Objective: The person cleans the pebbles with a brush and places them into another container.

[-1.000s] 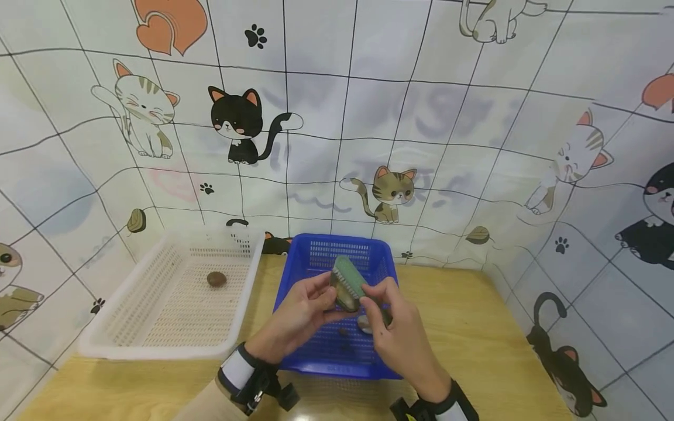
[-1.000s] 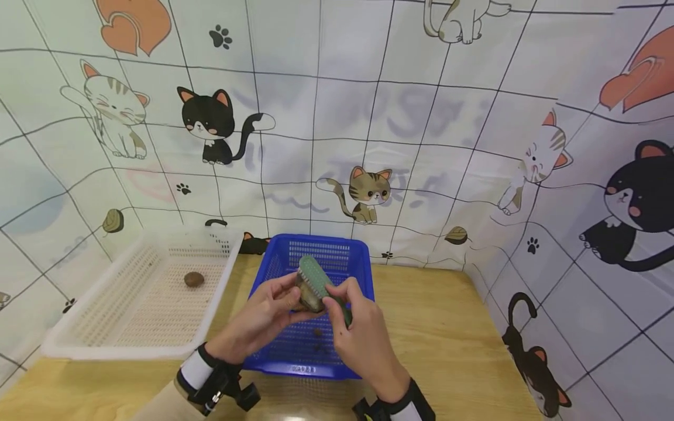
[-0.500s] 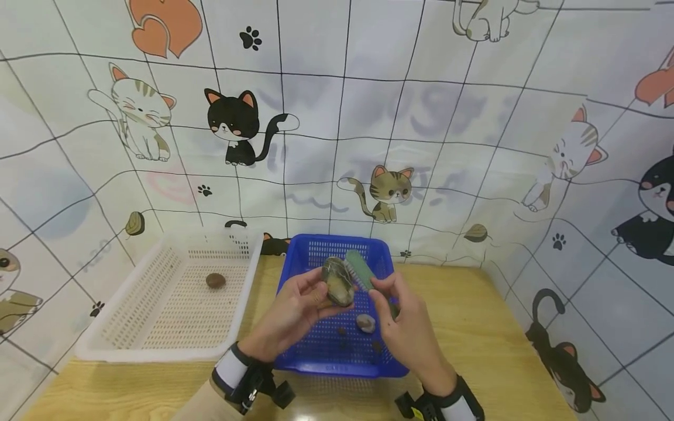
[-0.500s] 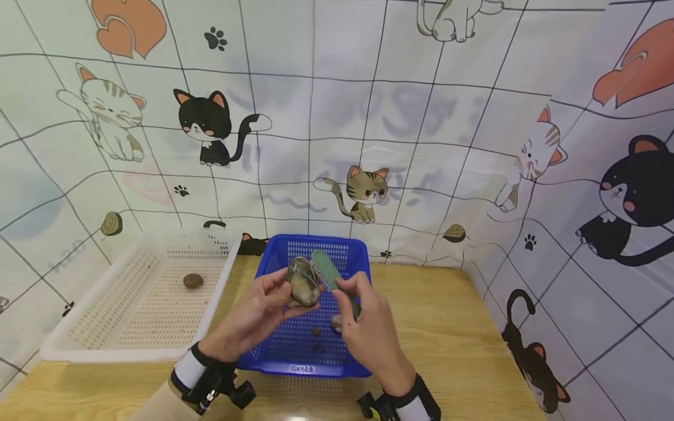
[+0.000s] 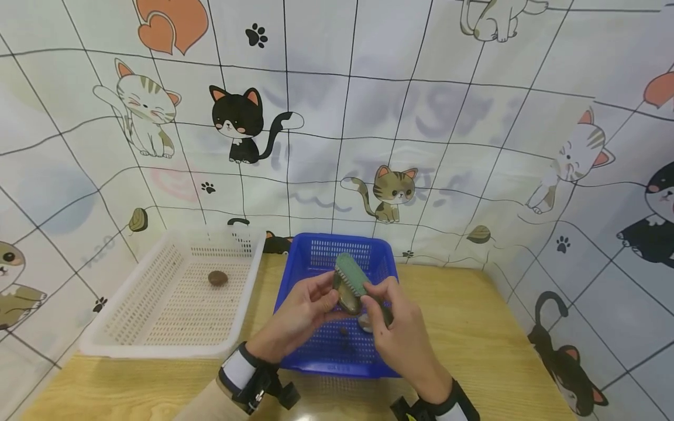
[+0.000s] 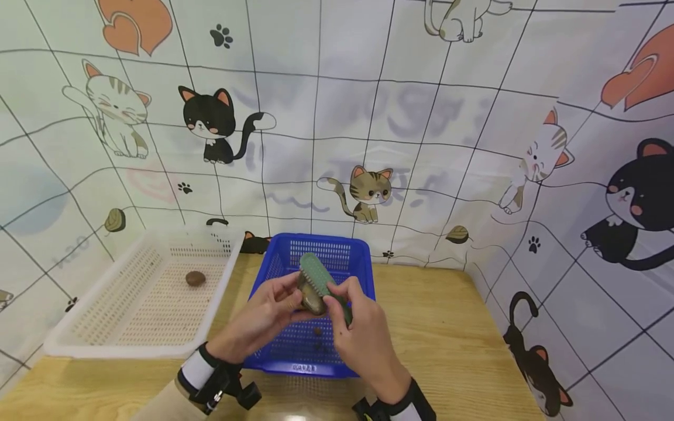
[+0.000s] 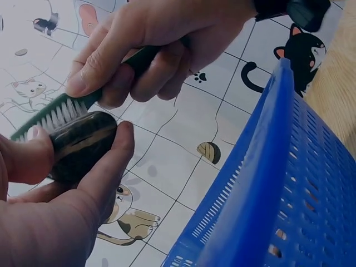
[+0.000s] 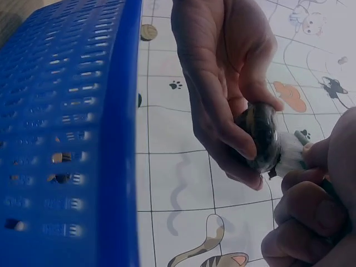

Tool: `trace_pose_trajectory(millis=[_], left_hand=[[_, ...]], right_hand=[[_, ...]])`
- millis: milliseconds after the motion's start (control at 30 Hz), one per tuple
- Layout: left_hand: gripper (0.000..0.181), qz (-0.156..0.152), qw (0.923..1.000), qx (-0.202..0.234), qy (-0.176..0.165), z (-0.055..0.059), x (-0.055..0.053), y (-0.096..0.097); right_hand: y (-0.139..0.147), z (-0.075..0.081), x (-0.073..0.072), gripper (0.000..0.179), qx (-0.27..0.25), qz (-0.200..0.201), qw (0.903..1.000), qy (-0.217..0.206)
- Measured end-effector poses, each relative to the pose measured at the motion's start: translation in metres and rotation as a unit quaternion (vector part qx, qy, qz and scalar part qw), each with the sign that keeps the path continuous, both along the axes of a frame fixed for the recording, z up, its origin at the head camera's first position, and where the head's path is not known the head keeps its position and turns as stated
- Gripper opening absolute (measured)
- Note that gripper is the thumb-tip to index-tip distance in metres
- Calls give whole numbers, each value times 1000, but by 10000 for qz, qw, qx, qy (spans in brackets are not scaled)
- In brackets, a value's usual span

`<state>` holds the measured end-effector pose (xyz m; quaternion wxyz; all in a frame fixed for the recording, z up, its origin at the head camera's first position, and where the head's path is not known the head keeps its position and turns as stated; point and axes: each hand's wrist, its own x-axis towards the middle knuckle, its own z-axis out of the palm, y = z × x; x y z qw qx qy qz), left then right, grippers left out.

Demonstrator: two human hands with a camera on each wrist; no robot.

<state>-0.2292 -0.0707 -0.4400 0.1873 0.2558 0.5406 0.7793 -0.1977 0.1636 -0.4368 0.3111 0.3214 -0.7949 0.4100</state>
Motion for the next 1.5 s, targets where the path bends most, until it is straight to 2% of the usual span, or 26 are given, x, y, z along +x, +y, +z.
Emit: trace_pose_trajectory(millis=[100,200,300,400,533,667,767,867,967,1067,1200,1400,1500], left_hand=[[57,-34,9999,-84,125,1,1,0],[57,-12,9998,13,196,2,2,-2],[57,102,9994,221,240,3,1,-4],[60,339,9985,314,282,3,0,-6],[57,743,9963,-144,396,4,0,-4],[56,866,9920,-666,635,6,2,0],[57,905,9904,-754,722,8,3,1],[58,1037,9888,-758,754,8,4,1],[60,1196,9875,-751,707,8,4,-2],[60,1363,9854,-805,630,8,4,-5],[59,1334,9852,-882,621,8,3,-6],[60,1048,9850,-1023,913,8,3,-5],[60,991,9856,-944,992,7,4,-5]], right_hand=[[4,0,-1,12,-31,-348,9993,-139],[8,1,-2,12,-79,-488,9984,-285],[8,2,-1,12,-77,-389,9989,-260],[5,2,0,13,9,-44,10000,-84],[-1,2,1,18,92,319,9994,100],[-1,3,3,22,40,41,9998,198],[2,5,3,22,21,-302,9994,179],[6,5,2,21,46,-437,9990,101],[6,5,2,19,38,-333,9994,56],[3,4,3,16,36,-55,9999,103],[-3,3,6,18,92,205,9996,168],[-4,4,8,25,11,-231,9995,236],[-2,4,7,24,-14,-274,9994,224]])
